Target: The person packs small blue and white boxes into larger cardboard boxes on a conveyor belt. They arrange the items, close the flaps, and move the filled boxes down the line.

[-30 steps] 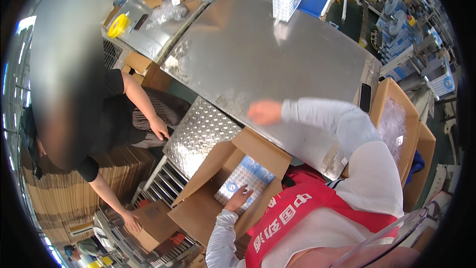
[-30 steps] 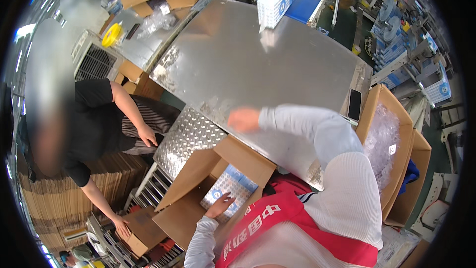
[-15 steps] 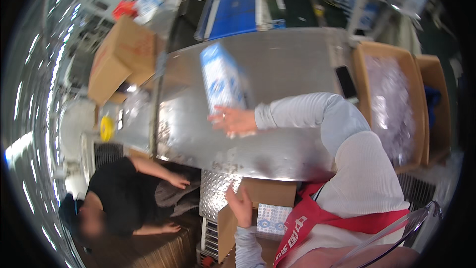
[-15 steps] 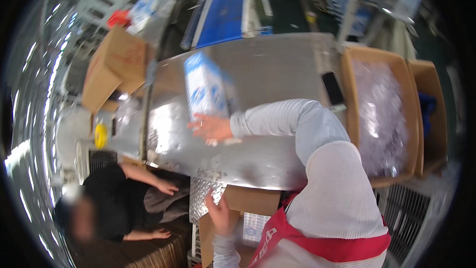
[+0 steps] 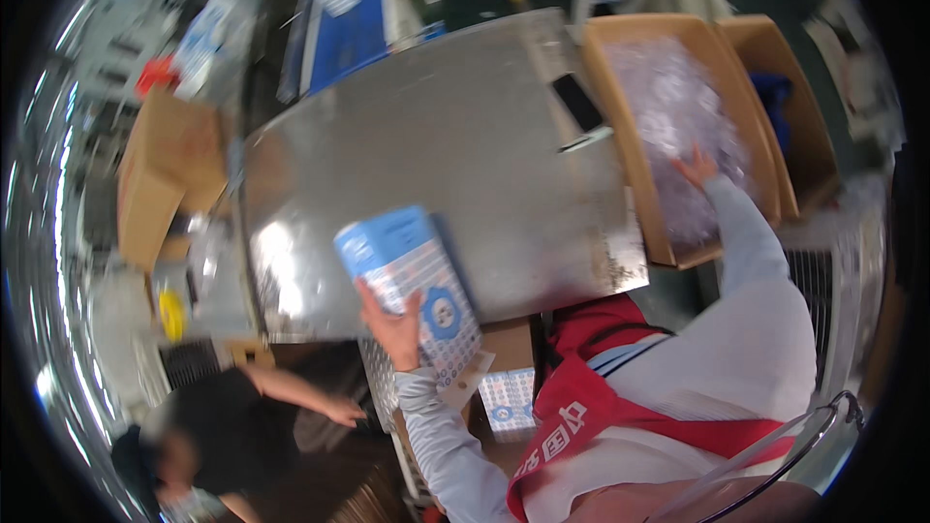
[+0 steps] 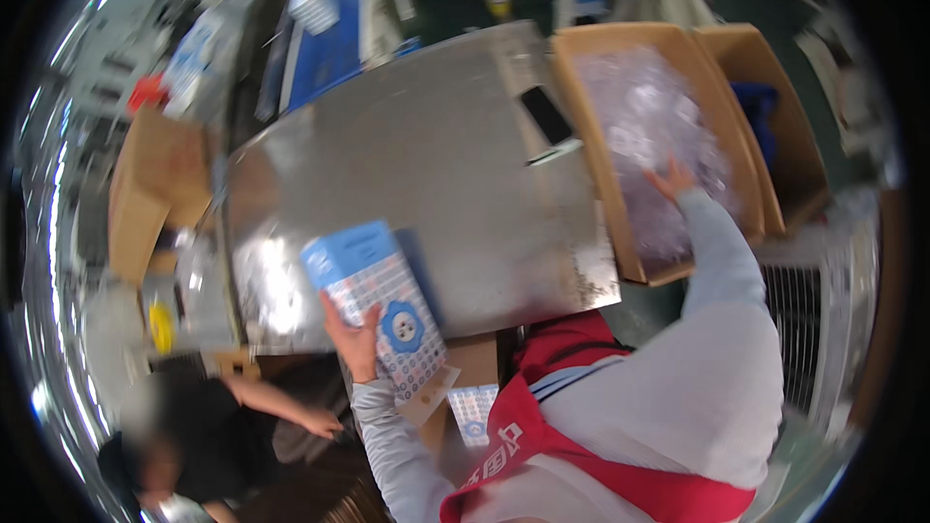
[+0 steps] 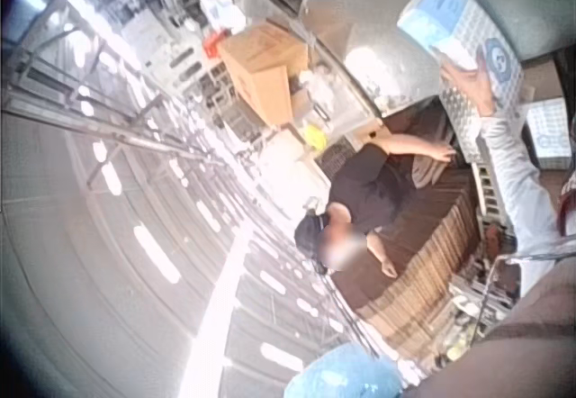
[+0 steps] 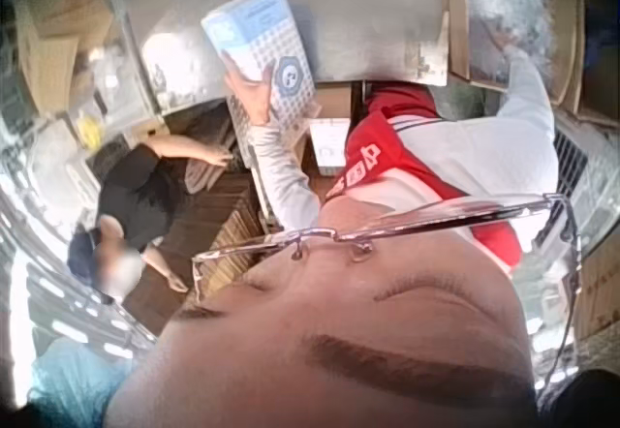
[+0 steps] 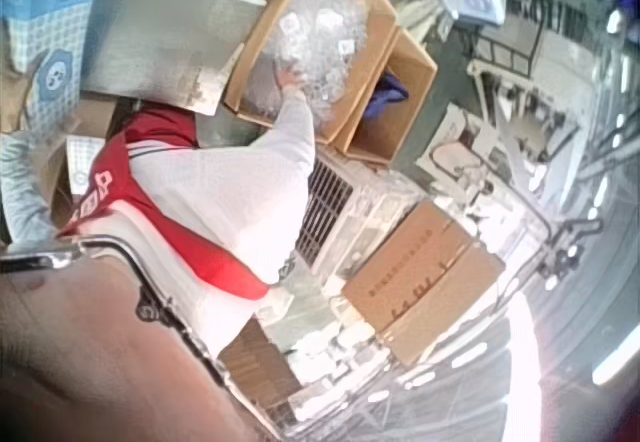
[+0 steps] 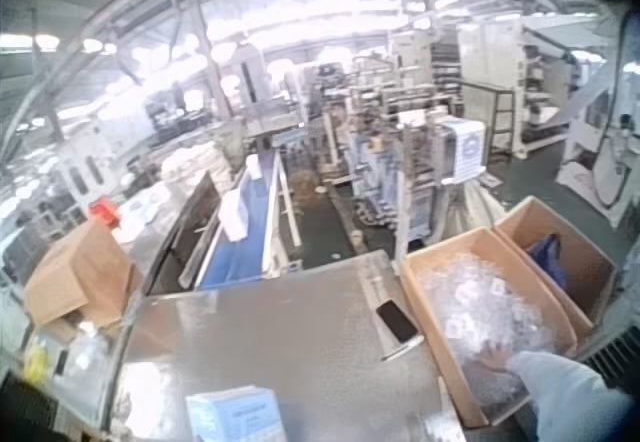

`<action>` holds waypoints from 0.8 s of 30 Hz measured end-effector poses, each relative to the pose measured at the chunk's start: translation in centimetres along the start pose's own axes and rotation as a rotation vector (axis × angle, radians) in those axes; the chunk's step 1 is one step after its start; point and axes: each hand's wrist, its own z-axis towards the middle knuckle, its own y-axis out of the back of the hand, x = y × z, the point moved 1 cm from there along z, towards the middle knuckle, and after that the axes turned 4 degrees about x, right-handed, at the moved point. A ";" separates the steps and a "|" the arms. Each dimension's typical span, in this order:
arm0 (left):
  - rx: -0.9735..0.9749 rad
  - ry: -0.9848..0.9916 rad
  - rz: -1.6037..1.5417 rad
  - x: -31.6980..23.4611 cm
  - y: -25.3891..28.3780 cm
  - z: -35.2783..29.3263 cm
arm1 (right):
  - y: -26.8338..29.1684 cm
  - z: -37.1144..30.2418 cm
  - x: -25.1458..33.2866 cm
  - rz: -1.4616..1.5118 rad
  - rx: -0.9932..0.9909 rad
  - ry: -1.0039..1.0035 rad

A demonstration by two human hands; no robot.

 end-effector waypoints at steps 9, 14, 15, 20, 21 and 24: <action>-0.075 -0.268 0.181 -5.4 9.3 -21.7 | -7.2 -7.3 2.4 0.142 -0.026 0.708; -0.238 -0.165 0.186 1.1 7.9 -35.2 | -6.2 -2.5 -1.5 0.109 0.297 0.574; -0.247 -0.143 0.197 3.6 7.7 -36.8 | -6.0 0.8 -4.2 0.087 0.298 0.475; -0.072 0.139 0.692 9.1 4.7 -36.4 | -4.1 -6.2 3.7 -0.007 0.677 0.220; -0.097 0.167 0.774 11.2 3.2 -36.0 | -4.0 -6.7 4.3 -0.046 0.636 0.307; -0.236 0.275 0.748 20.6 0.0 -34.0 | -7.4 -2.7 2.7 -0.244 0.273 0.561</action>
